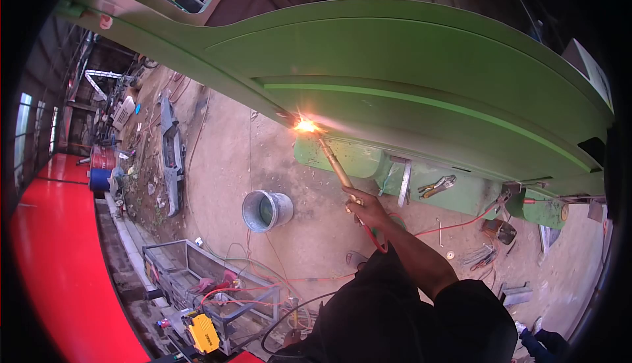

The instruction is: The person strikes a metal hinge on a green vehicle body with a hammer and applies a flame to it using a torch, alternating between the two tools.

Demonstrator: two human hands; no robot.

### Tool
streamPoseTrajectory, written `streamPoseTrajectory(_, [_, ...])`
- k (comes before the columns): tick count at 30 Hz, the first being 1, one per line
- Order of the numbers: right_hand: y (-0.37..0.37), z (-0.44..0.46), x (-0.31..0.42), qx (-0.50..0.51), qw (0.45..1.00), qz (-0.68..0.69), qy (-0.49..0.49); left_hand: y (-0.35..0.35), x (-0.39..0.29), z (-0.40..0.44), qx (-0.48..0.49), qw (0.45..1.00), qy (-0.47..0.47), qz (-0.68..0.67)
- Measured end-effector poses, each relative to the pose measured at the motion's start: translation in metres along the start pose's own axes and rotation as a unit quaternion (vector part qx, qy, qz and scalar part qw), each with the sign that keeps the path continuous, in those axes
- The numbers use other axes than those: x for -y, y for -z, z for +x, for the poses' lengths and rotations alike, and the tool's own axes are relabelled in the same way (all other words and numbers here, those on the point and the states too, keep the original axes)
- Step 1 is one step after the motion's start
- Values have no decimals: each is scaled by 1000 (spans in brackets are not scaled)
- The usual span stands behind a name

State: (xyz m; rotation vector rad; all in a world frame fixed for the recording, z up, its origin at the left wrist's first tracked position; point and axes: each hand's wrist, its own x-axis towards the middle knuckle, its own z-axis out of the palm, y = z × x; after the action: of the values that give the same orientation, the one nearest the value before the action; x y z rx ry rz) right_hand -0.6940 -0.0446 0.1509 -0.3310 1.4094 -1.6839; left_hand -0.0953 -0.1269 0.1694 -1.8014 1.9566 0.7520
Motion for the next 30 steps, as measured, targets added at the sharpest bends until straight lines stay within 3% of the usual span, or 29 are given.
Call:
streamPoseTrajectory(13, [-1,1,5,9,1000,-1,-11,-5,16,-4,-14,999,-48,0])
streamPoseTrajectory(30, [0,0,0,12,1000,1,-9,-12,16,-12,-134,945,-264,136])
